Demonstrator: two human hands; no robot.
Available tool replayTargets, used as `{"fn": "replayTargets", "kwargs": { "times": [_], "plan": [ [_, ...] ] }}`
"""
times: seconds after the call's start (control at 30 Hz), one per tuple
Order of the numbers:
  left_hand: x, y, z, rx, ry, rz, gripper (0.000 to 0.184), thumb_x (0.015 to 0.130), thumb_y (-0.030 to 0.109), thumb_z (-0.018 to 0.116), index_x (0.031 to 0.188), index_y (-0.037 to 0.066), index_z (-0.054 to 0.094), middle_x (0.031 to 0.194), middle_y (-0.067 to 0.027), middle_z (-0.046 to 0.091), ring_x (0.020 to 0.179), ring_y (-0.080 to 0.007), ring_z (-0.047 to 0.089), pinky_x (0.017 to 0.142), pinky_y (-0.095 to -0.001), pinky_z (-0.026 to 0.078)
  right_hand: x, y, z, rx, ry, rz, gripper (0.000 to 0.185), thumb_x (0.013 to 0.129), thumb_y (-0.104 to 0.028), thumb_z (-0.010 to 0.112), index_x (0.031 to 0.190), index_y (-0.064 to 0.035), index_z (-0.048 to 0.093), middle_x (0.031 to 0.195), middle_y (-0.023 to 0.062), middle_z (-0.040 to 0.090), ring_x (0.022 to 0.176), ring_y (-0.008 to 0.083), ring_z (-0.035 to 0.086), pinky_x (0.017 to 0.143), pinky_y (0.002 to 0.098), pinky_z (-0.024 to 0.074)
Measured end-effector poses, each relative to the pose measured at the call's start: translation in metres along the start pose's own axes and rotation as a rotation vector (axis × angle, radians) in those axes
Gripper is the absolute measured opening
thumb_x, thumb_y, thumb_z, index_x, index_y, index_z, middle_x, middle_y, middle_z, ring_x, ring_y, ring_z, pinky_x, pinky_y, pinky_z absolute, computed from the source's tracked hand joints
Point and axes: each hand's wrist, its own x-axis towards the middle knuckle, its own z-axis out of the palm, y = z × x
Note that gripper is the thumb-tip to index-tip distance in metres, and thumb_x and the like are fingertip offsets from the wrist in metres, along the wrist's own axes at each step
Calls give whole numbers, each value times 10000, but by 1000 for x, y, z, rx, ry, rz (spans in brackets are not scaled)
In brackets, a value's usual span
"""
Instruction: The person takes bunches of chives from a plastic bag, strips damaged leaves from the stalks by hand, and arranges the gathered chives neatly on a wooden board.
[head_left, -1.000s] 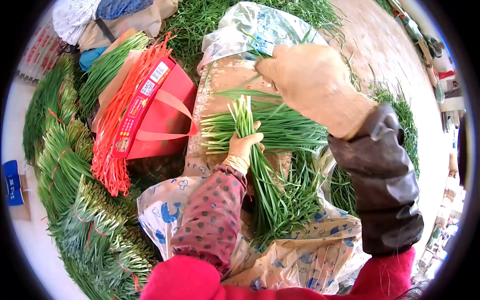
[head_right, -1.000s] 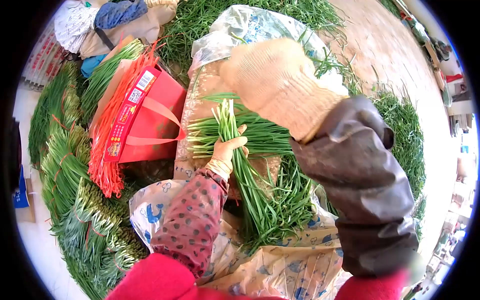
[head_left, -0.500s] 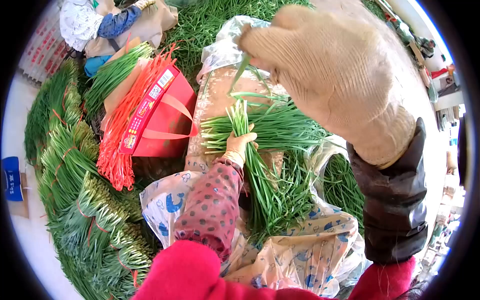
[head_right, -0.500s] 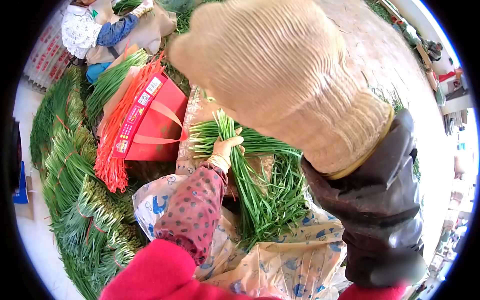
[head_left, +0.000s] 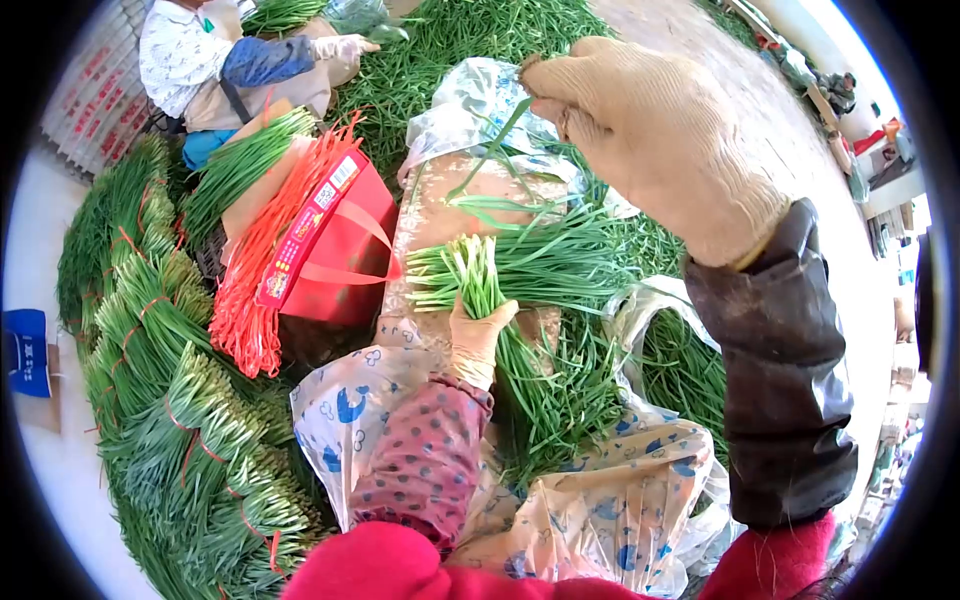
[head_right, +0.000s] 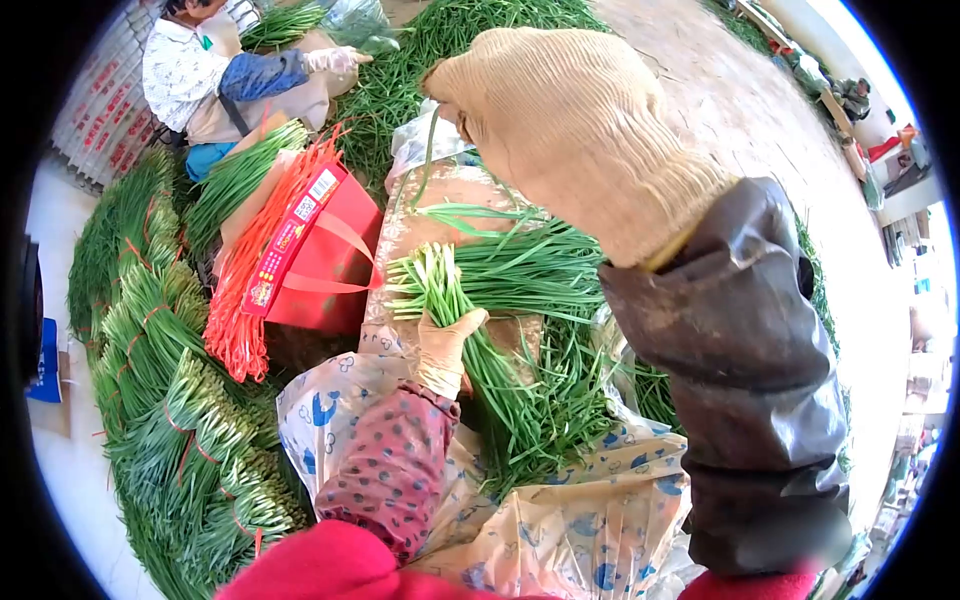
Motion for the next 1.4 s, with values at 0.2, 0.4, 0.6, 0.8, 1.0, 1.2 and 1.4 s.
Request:
{"fn": "replayTargets", "kwargs": {
  "times": [0.2,0.4,0.6,0.8,1.0,1.2,1.4],
  "plan": [
    [24,8,6,-5,-112,-67,815,700,-112,705,1401,60,327,1065,-69,613,803,-143,625,659,-265,548,8,-12,-13,-16,14,-113,174,802,-146,644,971,-117,673,786,86,585,775,298,603,679,390,476],
    [20,23,27,-121,-280,-27,1192,700,-156,647,1508,246,-132,1350,-54,459,1063,-152,540,857,-273,499,1,-35,-6,81,-127,-340,123,753,-164,677,869,-121,680,760,58,612,743,257,620,673,377,502],
    [47,-26,-6,165,-178,190,818,726,-127,662,1421,104,298,991,-113,630,742,-167,634,587,-292,559,-37,-113,16,586,-714,-538,98,713,-194,713,758,-113,681,740,36,648,712,222,641,660,373,528],
    [57,-18,-19,88,-69,-160,757,706,-122,692,1338,34,306,892,-139,673,729,-201,663,517,-312,552,-69,-163,35,790,-1052,-552,124,687,-218,731,683,-105,678,731,27,675,685,202,658,633,373,545],
    [49,-9,-23,-72,6,-262,586,702,-100,727,1198,5,434,881,-158,680,712,-223,671,518,-317,553,-31,-113,-10,691,-1397,-443,157,767,-196,605,878,-91,640,806,132,644,664,308,650,459,419,492],
    [39,19,-17,-206,-88,-51,311,743,-88,701,1024,-12,591,914,-119,669,677,-178,630,552,-311,536,-54,95,-29,483,147,891,375,887,-203,625,1237,-73,594,1028,71,670,861,161,619,782,261,503],
    [25,58,-11,-151,-123,-6,290,744,-57,727,1007,-10,615,832,-68,662,635,-156,616,582,-288,511,-97,69,51,162,-430,616,646,838,-346,676,1363,-64,426,1440,169,403,1294,318,446,1059,392,394]
  ]
}}
